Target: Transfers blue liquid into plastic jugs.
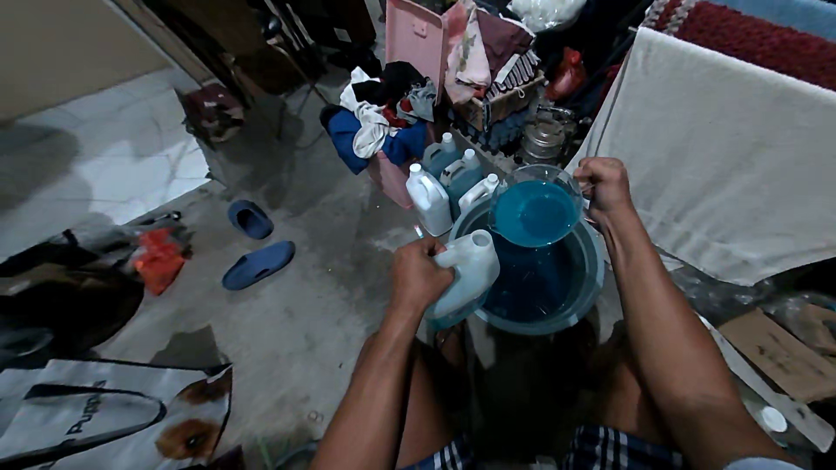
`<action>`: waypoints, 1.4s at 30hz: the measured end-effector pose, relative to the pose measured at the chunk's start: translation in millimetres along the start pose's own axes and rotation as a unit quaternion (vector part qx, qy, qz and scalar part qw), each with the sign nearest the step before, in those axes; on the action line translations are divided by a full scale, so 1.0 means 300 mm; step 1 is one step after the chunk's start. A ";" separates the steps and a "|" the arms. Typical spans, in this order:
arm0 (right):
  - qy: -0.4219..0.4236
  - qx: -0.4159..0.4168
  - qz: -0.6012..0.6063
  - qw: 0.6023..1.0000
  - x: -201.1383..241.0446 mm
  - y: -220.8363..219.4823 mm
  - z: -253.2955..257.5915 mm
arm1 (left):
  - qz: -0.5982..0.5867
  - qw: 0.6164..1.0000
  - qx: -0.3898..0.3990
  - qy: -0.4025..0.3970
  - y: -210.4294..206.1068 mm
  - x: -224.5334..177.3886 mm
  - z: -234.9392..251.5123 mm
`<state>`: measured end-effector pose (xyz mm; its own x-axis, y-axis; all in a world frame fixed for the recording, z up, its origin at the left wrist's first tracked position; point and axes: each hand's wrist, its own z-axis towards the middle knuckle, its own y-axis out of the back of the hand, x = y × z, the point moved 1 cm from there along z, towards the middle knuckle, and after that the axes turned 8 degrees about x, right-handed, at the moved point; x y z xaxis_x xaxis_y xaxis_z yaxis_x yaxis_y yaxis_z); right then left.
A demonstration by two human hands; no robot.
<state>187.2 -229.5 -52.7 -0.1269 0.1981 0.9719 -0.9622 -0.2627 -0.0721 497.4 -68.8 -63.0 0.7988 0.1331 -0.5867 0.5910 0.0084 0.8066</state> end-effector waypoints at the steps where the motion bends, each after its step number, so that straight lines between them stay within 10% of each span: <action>1: 0.002 0.002 -0.002 1.000 0.003 -0.003 0.002 | 0.000 1.000 -0.001 -0.003 -0.001 0.001 0.002; 42: 0.033 0.007 -0.051 0.998 0.066 -0.040 -0.001 | 0.012 1.000 -0.006 -0.011 -0.010 -0.002 0.005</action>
<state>196.0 -222.1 -32.8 -0.0442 0.2868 0.9570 -0.9675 -0.2509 0.0305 495.3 -70.4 -65.1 0.8150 0.1125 -0.5684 0.5703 0.0177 0.8213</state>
